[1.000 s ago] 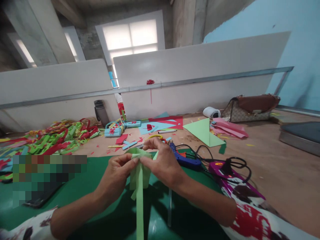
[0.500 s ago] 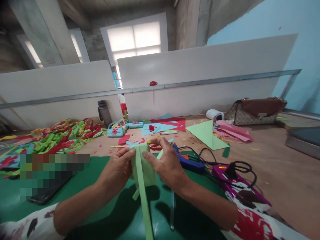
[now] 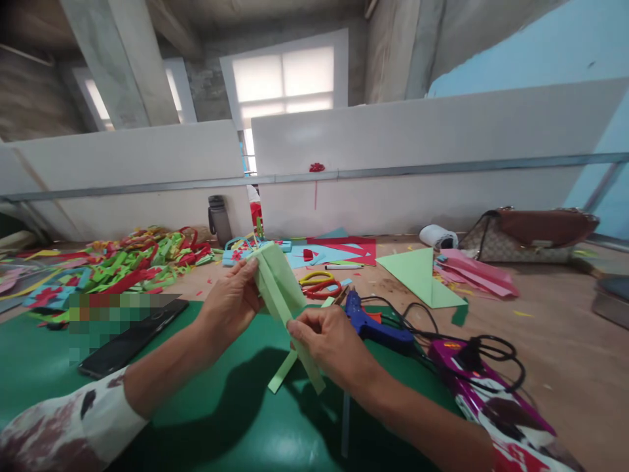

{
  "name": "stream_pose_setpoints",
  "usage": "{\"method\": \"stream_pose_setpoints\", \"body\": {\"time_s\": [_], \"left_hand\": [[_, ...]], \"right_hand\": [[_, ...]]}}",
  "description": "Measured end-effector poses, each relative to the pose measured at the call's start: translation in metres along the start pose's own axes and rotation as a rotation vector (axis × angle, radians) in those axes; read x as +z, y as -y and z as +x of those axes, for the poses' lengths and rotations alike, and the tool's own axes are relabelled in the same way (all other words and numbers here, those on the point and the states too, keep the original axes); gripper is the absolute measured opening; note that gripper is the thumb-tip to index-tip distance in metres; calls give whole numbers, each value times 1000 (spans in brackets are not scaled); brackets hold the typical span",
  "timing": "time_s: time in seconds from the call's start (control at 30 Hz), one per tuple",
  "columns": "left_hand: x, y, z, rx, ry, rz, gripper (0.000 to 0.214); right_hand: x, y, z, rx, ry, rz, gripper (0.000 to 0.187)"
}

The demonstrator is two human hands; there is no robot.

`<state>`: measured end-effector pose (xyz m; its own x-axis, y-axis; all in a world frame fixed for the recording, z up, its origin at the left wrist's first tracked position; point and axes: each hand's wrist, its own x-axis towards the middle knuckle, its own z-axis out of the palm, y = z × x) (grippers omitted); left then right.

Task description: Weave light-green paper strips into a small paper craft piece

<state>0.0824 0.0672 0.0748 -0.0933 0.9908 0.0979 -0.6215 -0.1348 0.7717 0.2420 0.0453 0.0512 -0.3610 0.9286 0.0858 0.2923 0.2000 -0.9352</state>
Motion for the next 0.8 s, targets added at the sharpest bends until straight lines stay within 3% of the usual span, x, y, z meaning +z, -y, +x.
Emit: {"method": "stream_pose_setpoints", "body": {"time_s": [0.27, 0.8], "left_hand": [[4, -3, 1, 21, -55, -51, 5], [13, -2, -3, 25, -53, -81, 3]], "right_hand": [[7, -8, 4, 85, -8, 175, 28], [12, -9, 4, 41, -25, 414, 25]]}}
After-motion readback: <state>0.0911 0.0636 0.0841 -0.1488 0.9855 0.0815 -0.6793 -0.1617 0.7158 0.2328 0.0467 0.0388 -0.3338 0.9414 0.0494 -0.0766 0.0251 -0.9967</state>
